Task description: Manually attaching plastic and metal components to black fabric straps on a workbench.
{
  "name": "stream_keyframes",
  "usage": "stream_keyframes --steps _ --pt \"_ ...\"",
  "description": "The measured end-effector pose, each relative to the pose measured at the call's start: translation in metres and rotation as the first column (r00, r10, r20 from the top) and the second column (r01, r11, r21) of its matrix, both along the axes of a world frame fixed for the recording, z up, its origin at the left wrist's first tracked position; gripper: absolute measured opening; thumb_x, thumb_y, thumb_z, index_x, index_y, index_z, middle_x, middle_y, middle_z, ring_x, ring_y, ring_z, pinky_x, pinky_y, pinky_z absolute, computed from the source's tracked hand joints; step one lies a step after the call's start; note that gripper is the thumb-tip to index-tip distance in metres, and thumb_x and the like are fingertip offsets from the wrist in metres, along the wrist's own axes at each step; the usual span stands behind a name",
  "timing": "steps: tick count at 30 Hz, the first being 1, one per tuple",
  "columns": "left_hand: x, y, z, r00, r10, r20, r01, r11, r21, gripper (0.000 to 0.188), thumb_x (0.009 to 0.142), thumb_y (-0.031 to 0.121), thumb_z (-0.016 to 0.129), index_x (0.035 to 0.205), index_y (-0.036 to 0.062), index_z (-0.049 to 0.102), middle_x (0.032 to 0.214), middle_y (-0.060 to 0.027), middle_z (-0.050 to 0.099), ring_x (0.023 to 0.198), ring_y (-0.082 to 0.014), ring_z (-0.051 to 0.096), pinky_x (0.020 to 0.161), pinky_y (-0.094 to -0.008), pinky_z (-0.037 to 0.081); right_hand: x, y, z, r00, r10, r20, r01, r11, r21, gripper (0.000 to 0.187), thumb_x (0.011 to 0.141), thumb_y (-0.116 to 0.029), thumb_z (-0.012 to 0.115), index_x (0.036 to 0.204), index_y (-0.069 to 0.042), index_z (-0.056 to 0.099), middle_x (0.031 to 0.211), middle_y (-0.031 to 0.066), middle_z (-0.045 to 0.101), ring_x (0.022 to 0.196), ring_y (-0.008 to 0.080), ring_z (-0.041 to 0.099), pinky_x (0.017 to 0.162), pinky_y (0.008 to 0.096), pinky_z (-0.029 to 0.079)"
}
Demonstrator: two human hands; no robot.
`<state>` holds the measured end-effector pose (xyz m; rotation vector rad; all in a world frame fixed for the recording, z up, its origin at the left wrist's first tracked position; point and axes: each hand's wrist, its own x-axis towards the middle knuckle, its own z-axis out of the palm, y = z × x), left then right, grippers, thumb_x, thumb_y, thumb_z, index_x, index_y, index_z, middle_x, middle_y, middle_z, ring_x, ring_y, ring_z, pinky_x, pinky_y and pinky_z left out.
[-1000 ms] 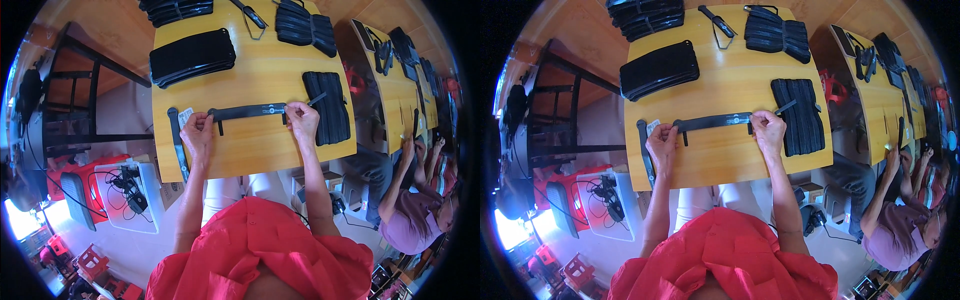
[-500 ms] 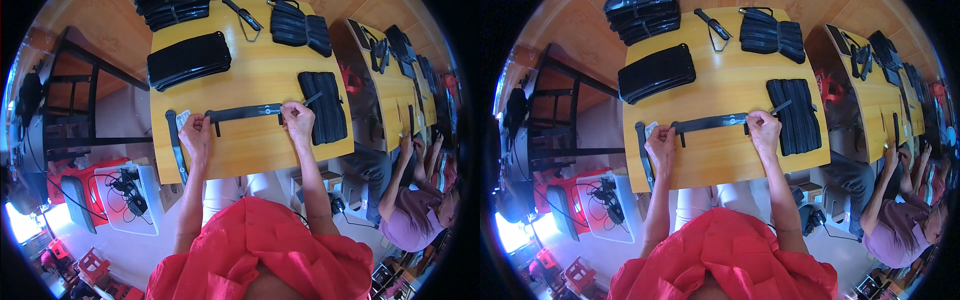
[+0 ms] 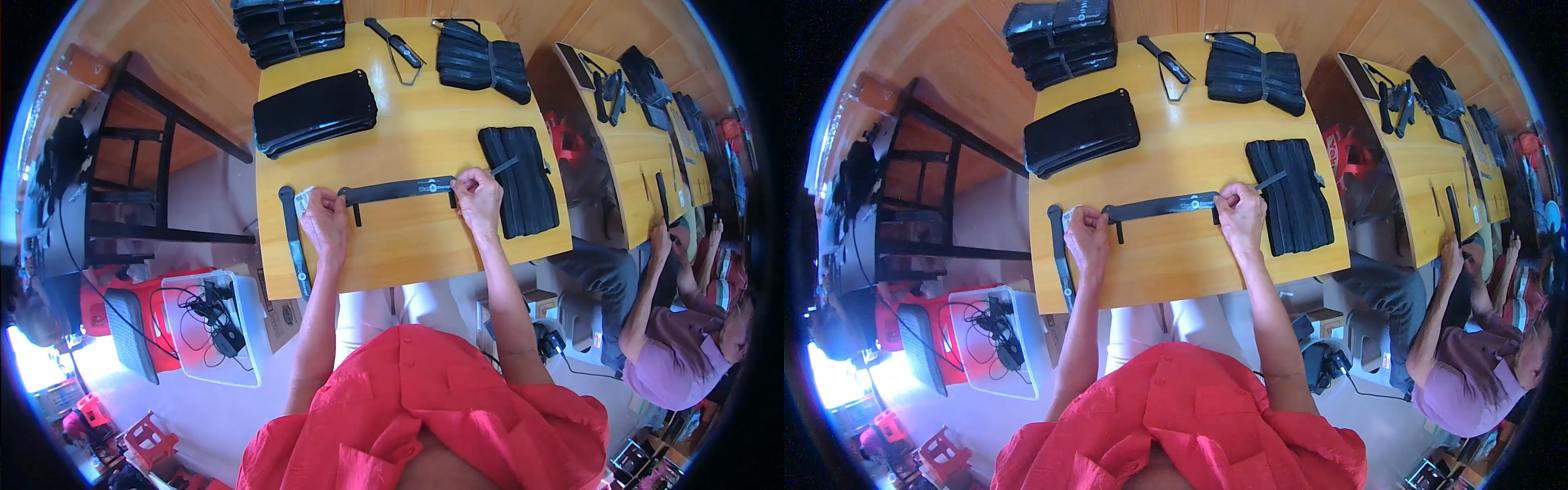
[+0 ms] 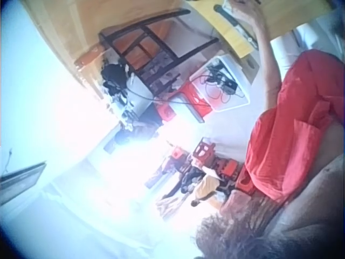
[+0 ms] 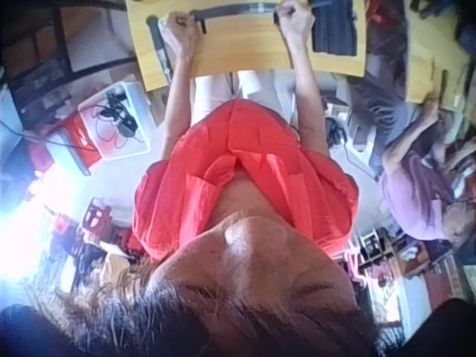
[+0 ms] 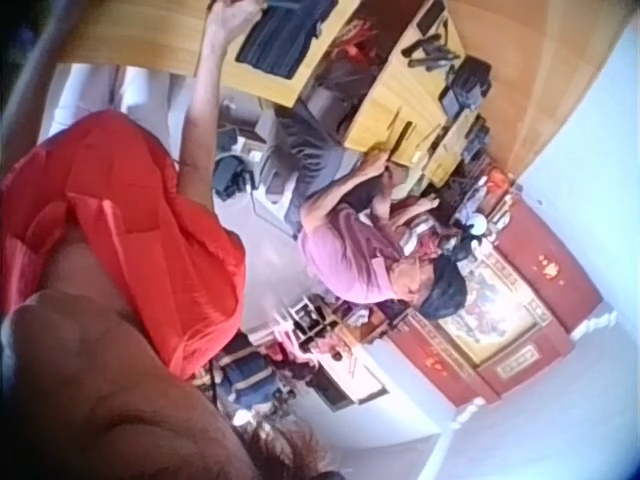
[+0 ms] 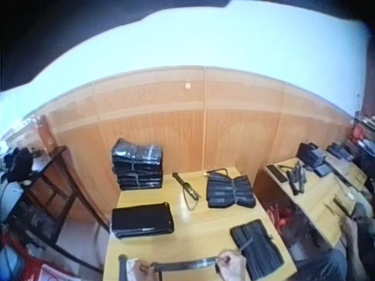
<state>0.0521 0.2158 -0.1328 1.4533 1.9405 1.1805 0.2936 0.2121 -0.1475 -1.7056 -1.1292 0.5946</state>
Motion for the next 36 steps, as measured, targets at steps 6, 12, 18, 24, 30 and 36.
stream_keyframes --steps 6,12,18,24,30,36 --pt "0.0 -0.005 -0.004 0.985 -0.041 -0.169 0.046 0.999 0.022 0.007 0.075 0.002 0.059 0.079 0.0042 0.053 0.063 -0.0139 0.056 0.059 -0.0298 0.056 0.055 -0.0392 0.043 -0.005 -0.003 0.007 0.995 0.032 0.098 -0.037 0.998 0.047 0.011 0.066 0.0 0.068 0.064 0.002 0.057 0.062 0.011 0.055 0.052 0.0201 0.053 0.052 0.0315 0.042" --pt "-0.011 0.0 -0.015 0.968 -0.086 -0.236 0.126 0.979 0.16 0.01 0.076 0.0 0.051 0.085 0.0025 0.052 0.077 -0.0187 0.058 0.074 -0.0371 0.056 0.063 -0.0449 0.043 -0.004 -0.006 0.01 0.979 0.049 0.2 -0.067 0.994 0.087 0.009 0.068 -0.003 0.066 0.067 0.003 0.06 0.065 0.0133 0.056 0.057 0.0236 0.056 0.055 0.0332 0.044" --pt "-0.011 -0.012 0.015 0.973 -0.073 -0.218 0.116 0.974 0.195 0.018 0.077 0.003 0.056 0.095 -0.0002 0.058 0.088 -0.0173 0.06 0.073 -0.0319 0.059 0.066 -0.0387 0.046 -0.004 -0.015 0.038 0.974 0.063 -0.218 -0.098 0.983 -0.154 0.009 0.076 -0.003 0.058 0.081 0.003 0.063 0.069 0.0134 0.059 0.067 0.0241 0.062 0.064 0.036 0.049" --pt "0.026 -0.031 0.041 0.732 -0.435 -0.524 0.555 0.827 0.091 0.048 0.081 0.019 0.057 0.123 -0.0019 0.045 0.123 -0.0199 0.047 0.118 -0.0324 0.042 0.098 -0.0441 0.032 -0.032 -0.033 0.05 0.872 0.259 0.414 -0.301 0.953 0.038 0.025 0.078 -0.006 0.056 0.102 0.001 0.059 0.099 0.0181 0.059 0.097 0.0328 0.056 0.084 0.0425 0.045" --pt "0.035 -0.031 0.001 0.52 -0.514 -0.682 0.598 0.789 -0.139 0.066 0.087 0.044 0.045 0.134 0.0004 0.03 0.142 -0.0153 0.027 0.132 -0.0264 0.025 0.105 -0.0492 0.018 -0.052 -0.044 0.016 0.607 0.356 0.711 -0.471 0.881 -0.039 0.047 0.081 -0.014 0.057 0.122 0.004 0.044 0.131 0.0169 0.042 0.124 0.0293 0.037 0.101 0.0461 0.029" --pt "0.03 -0.034 -0.001 0.496 -0.512 -0.702 0.617 0.776 -0.131 0.068 0.087 0.046 0.044 0.136 0.002 0.028 0.144 -0.0115 0.024 0.133 -0.0239 0.022 0.106 -0.0482 0.017 -0.048 -0.049 0.015 0.571 0.386 0.725 -0.472 0.877 -0.095 0.056 0.081 -0.023 0.058 0.129 0.0 0.039 0.136 0.0137 0.037 0.128 0.0255 0.033 0.104 0.0452 0.024"
